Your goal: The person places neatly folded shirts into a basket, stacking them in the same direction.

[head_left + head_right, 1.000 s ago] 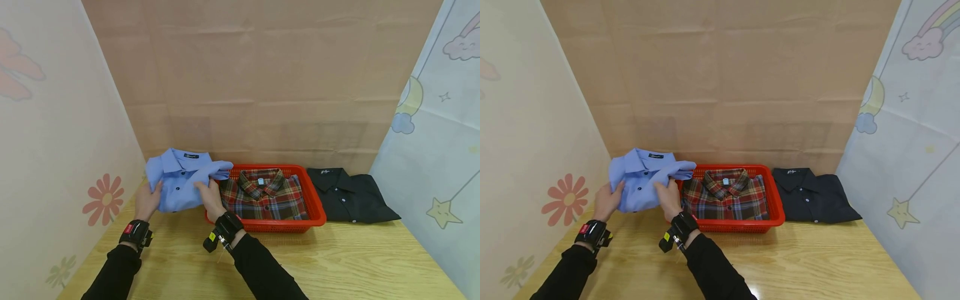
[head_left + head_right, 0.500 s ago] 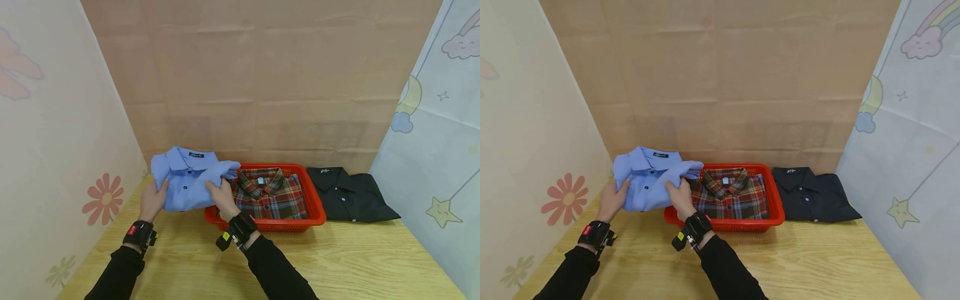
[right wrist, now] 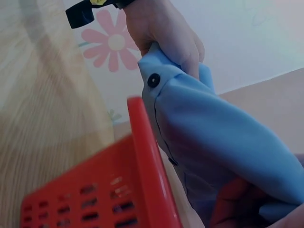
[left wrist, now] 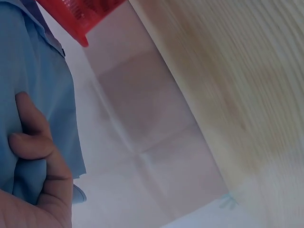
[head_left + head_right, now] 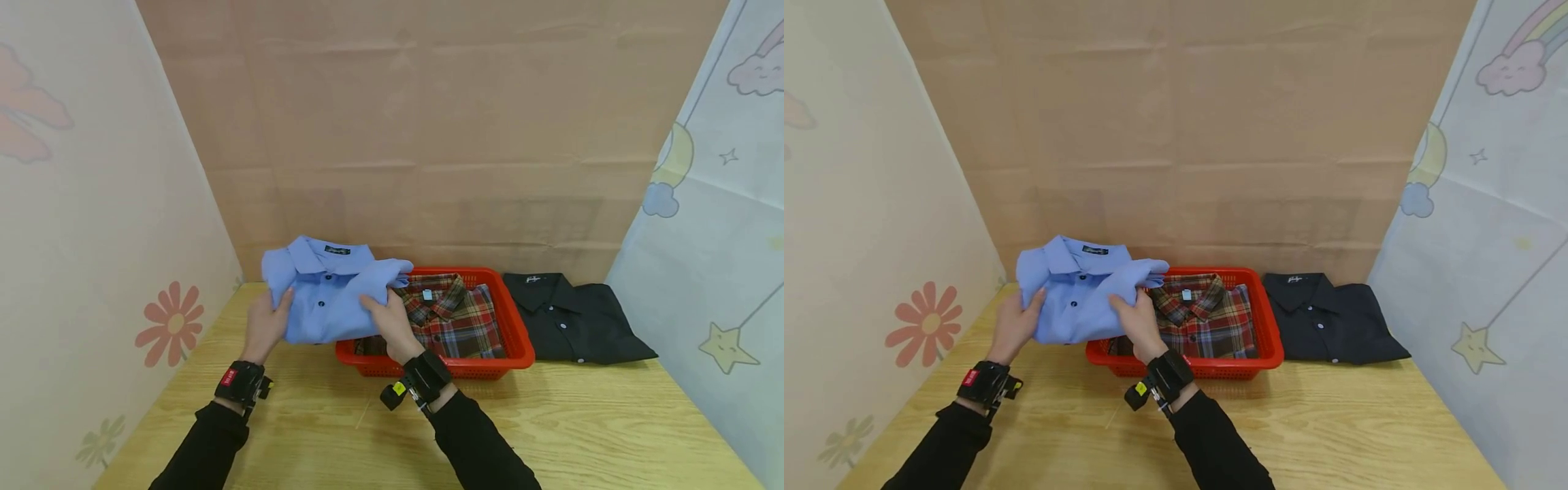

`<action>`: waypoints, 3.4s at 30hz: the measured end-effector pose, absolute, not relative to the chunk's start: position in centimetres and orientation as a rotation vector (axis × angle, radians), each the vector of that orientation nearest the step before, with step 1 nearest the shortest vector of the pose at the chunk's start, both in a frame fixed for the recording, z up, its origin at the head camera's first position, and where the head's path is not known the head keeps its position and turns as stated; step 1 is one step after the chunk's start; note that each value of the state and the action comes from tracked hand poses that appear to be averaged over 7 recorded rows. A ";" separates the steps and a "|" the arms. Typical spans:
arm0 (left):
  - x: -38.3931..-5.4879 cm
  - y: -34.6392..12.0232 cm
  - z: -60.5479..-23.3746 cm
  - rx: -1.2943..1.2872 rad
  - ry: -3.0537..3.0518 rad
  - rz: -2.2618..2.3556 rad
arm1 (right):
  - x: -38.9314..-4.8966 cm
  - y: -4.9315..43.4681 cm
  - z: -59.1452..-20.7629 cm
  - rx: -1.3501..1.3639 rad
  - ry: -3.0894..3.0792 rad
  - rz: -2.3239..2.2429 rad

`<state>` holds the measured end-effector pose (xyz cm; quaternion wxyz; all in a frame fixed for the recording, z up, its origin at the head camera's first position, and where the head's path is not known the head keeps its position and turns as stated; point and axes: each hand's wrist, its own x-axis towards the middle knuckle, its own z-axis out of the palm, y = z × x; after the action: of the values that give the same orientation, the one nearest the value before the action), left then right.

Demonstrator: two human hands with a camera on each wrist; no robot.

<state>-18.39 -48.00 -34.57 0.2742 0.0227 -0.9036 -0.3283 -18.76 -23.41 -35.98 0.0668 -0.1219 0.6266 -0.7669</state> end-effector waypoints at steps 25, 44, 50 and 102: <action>-18.5 -44.2 -34.8 -0.061 -2.371 -0.975 | -18.3 -18.7 -35.9 -0.350 2.008 -2.250; -18.7 -40.4 -34.9 -0.269 -2.363 -1.081 | -17.3 -13.6 -37.2 -0.384 2.115 -2.221; -18.7 -39.2 -35.0 -0.281 -2.353 -1.121 | -17.6 -12.2 -37.4 -0.401 2.143 -2.183; -20.5 -34.2 -37.5 -0.655 -2.805 -0.692 | -20.4 -2.4 -39.6 -0.629 2.836 -1.302</action>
<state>-20.49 -34.23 -37.54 0.0894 -0.2204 -0.9431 -0.2325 -20.37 -2.38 -39.58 -0.0211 -0.1976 0.8907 -0.4088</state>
